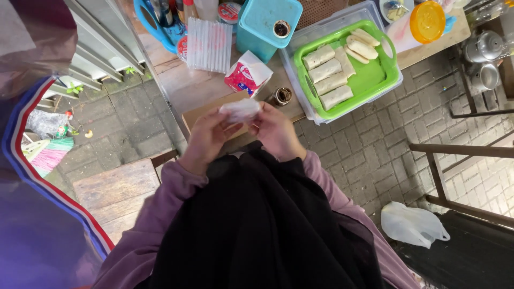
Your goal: The person is pouring sauce into small plastic bags, tying them, and assembling cardboard boxes for food packaging.
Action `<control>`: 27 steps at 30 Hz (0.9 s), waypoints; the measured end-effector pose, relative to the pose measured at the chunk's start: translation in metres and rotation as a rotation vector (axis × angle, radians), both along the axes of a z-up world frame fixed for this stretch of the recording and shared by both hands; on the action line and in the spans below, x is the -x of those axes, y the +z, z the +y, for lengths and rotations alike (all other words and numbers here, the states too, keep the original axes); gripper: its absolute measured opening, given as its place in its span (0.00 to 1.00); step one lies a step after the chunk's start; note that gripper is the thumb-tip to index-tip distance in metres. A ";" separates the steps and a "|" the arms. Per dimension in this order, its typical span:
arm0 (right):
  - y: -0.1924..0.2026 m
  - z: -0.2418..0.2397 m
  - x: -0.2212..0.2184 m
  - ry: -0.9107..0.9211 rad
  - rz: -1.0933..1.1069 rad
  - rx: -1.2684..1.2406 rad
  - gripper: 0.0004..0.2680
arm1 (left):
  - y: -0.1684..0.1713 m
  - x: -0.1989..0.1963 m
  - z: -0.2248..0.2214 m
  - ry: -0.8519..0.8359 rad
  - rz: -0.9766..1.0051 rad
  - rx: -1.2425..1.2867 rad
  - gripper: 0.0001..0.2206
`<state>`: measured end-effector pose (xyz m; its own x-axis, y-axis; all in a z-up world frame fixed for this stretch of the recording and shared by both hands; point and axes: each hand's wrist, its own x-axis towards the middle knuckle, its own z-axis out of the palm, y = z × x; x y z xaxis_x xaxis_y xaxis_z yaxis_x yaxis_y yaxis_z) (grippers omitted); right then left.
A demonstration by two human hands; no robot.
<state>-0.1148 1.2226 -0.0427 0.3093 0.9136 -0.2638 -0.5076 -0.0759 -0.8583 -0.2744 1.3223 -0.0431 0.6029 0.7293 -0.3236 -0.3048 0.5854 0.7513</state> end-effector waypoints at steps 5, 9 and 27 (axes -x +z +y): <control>0.045 0.001 0.008 0.059 0.544 0.175 0.02 | 0.033 0.003 -0.005 0.009 -0.432 0.706 0.07; 0.040 0.007 0.016 0.091 0.050 0.054 0.03 | -0.043 0.004 0.008 0.042 -0.497 0.670 0.03; 0.047 -0.001 0.007 -0.130 -1.329 -0.206 0.08 | -0.050 -0.008 -0.034 -0.025 -0.555 0.492 0.09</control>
<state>-0.1219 1.2216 0.0039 0.3077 0.8449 0.4376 0.7157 0.0975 -0.6916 -0.2666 1.2885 -0.0932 0.7873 0.5624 -0.2529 -0.5455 0.8264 0.1396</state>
